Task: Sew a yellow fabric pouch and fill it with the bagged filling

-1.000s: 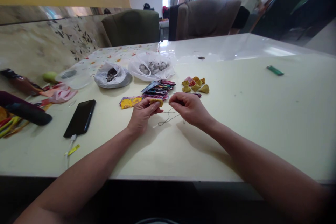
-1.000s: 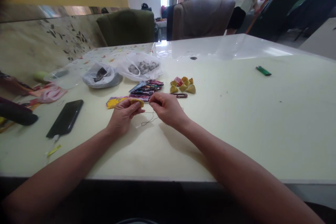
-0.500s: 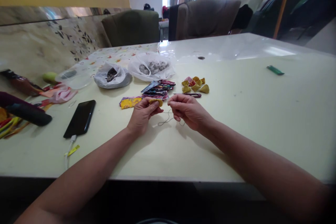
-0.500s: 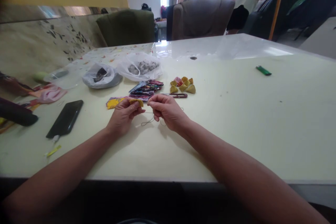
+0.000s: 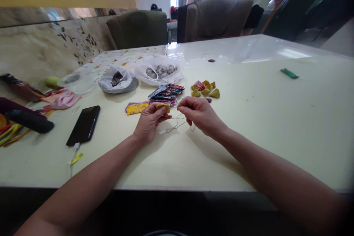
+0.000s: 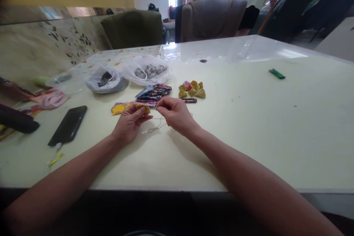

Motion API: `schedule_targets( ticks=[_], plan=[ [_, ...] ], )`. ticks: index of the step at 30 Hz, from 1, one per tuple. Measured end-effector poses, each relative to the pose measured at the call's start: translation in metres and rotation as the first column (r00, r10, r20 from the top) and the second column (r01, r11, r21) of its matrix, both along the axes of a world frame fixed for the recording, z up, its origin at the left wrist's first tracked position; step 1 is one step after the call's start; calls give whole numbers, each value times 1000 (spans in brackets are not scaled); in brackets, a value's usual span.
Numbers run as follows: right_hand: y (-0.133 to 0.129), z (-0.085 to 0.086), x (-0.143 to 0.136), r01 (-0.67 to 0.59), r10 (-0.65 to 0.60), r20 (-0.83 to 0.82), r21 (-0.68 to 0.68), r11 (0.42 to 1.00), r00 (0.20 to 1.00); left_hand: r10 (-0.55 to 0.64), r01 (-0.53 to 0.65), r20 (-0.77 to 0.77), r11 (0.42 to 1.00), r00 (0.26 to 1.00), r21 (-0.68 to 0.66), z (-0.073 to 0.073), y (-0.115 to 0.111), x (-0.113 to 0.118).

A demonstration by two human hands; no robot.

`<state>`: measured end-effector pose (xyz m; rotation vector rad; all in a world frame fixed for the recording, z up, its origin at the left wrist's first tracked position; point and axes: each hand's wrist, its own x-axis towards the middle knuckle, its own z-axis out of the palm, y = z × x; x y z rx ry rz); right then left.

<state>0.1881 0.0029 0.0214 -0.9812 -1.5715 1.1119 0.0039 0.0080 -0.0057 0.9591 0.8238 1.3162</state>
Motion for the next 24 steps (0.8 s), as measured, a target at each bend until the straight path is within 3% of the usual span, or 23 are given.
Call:
schedule_targets(
  ticks=[24],
  plan=[
    [-1,1,-3,14,-14,2,-15,1000,1000,5,-5,9,1000,1000,14,1,-1,1]
  ],
)
